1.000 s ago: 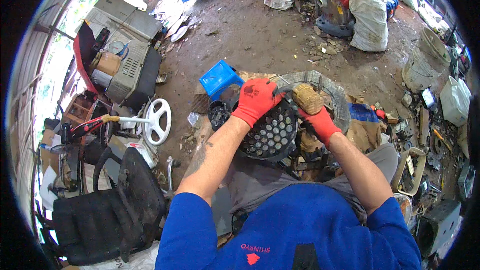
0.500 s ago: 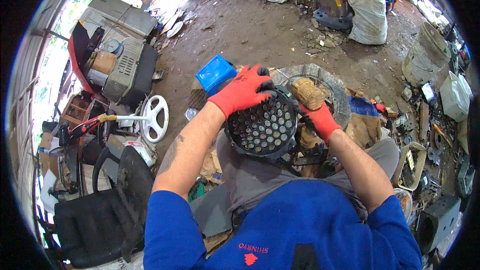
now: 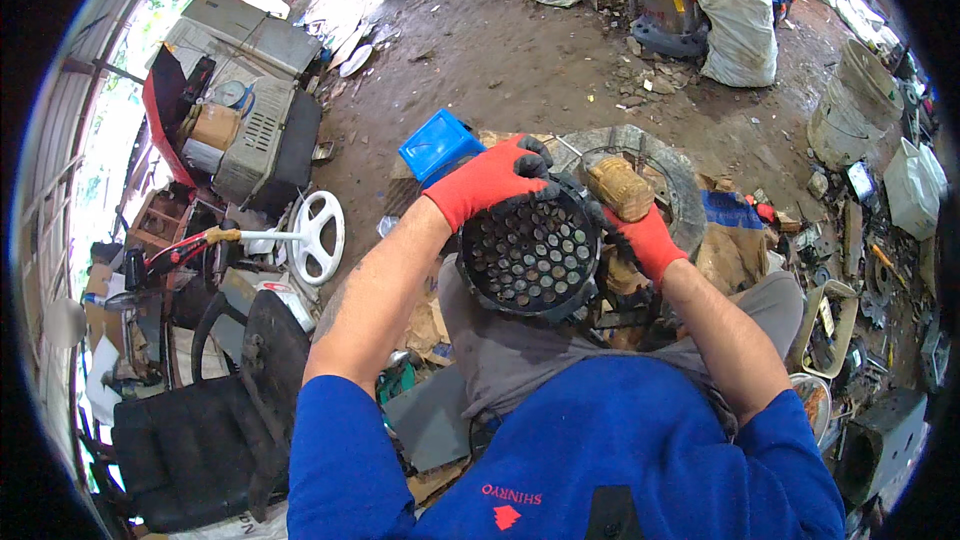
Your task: The person sits on the ground and uses a power drill to work on a circular metal part with multiple holes. They hold the part with one hand and operate the drill with the other, occasionally adjusting the part's position. The person then places the part down and picks up a white bag.
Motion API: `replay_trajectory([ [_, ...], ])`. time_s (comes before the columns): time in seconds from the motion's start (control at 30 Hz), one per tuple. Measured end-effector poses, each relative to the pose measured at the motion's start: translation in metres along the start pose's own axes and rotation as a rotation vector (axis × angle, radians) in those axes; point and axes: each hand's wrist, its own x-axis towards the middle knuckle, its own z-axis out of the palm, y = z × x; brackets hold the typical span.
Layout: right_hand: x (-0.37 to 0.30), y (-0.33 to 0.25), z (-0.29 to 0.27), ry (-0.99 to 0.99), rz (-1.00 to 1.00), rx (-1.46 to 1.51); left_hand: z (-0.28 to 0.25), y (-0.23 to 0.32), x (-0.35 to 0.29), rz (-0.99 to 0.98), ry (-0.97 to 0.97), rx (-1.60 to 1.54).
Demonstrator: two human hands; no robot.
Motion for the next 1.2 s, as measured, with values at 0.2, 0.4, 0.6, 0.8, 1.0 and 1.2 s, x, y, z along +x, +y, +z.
replay_trajectory([
  [0.2, -0.007, 0.003, -0.002, 0.058, -0.017, -0.037, 0.002, 0.026, -0.010, -0.032, -0.028, 0.223],
  [0.4, -0.008, 0.003, -0.012, -0.039, 0.024, 0.010, 0.037, 0.037, -0.031, 0.149, 0.228, 0.512],
  [0.6, -0.005, 0.012, -0.023, -0.026, 0.027, 0.050, 0.013, 0.022, -0.035, 0.057, 0.210, 0.512],
  [0.8, -0.006, 0.018, -0.036, 0.004, 0.074, 0.072, 0.027, 0.003, -0.051, 0.097, 0.241, 0.310],
  [1.0, 0.014, 0.010, -0.059, -0.090, 0.388, 0.404, 0.025, -0.007, -0.074, 0.048, 0.332, 0.322],
  [1.2, 0.037, 0.060, -0.077, -0.121, 0.588, 0.794, 0.025, -0.012, -0.077, -0.012, 0.362, 0.342],
])
